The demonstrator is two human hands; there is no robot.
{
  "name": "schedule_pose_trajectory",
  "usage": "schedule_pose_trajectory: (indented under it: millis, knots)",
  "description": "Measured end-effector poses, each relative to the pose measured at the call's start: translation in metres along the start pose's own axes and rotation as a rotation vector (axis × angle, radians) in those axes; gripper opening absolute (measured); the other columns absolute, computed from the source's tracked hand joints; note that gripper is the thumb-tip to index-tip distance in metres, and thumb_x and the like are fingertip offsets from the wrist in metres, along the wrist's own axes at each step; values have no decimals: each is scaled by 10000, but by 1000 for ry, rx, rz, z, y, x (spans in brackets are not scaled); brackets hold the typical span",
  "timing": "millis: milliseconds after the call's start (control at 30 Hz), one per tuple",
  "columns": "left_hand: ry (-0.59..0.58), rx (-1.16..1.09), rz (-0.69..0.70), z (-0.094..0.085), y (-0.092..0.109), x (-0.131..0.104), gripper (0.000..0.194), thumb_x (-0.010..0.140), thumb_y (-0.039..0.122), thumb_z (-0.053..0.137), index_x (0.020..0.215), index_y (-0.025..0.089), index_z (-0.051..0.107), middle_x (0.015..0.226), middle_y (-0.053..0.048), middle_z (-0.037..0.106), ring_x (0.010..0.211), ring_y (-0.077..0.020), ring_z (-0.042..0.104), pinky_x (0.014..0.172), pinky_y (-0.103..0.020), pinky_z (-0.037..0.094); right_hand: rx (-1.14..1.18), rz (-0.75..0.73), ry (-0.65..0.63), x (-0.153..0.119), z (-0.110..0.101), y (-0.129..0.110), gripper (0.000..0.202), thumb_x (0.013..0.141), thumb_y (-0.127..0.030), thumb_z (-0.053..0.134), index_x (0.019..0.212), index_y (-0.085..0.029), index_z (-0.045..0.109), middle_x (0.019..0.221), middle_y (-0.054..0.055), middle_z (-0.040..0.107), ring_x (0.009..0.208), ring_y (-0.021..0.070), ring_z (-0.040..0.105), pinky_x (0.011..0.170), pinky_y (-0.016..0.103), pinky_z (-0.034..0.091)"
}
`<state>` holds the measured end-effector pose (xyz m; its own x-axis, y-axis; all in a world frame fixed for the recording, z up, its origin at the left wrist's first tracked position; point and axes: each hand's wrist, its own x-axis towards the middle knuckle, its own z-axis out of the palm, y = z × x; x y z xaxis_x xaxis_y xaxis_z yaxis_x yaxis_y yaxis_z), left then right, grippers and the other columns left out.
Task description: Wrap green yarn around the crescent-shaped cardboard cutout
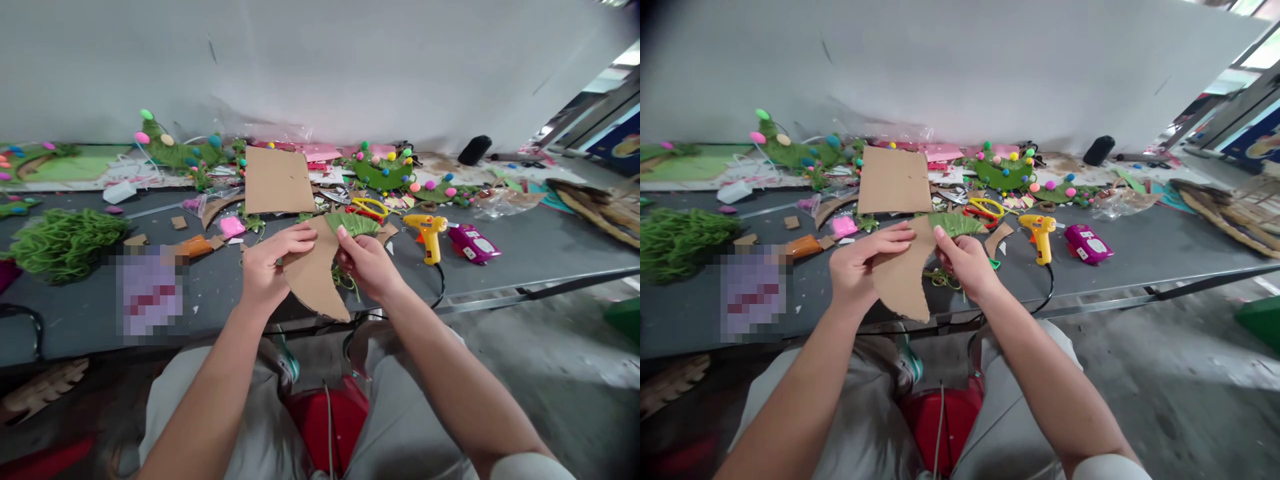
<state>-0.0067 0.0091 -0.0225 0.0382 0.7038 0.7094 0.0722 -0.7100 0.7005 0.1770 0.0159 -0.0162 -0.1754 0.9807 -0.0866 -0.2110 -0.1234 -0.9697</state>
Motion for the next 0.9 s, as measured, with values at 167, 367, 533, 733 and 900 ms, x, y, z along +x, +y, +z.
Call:
schedule_pose_trajectory:
  millis: [167, 367, 533, 733, 900]
  knots:
    - [105, -145, -330, -6, -9, 5, 331, 801, 280, 797, 1127, 244, 759, 1279, -95, 723, 1164, -266, 696, 963, -409, 598, 42, -53, 28, 1, -2, -4, 654, 707, -753, 733, 555, -202, 416, 533, -56, 349, 472, 61, 257, 468, 269, 145]
    - [-78, -549, -777, 0, 1, 5, 460, 878, 478, 699, 1232, 187, 664, 1078, -135, 767, 799, -230, 761, 622, -310, 630, -59, -174, 112, 7, -12, -1, 642, 761, -752, 684, 564, -206, 411, 530, -53, 355, 487, 71, 259, 481, 271, 191]
    - [16, -460, -712, 24, 8, 0, 623, 697, 263, 873, 1251, 195, 598, 1137, -130, 751, 894, -291, 762, 748, -417, 657, -204, -252, 172, 3, -9, 0, 579, 847, -700, 632, 613, -192, 483, 557, -25, 454, 524, 91, 368, 511, 263, 276]
    - [86, -363, -633, 18, -1, 0, 547, 751, 258, 830, 1245, 202, 602, 1141, -108, 751, 926, -274, 756, 802, -418, 647, -351, -340, 62, -1, -5, 0, 416, 952, -574, 566, 782, -195, 557, 663, -24, 471, 594, 109, 395, 562, 260, 311]
    - [88, -237, -501, 18, -6, -4, 565, 795, 253, 798, 1315, 218, 581, 1172, -93, 743, 967, -259, 748, 845, -399, 632, -415, -371, 62, -1, -4, 1, 330, 958, -500, 574, 844, -191, 597, 668, -19, 475, 626, 130, 432, 597, 271, 342]
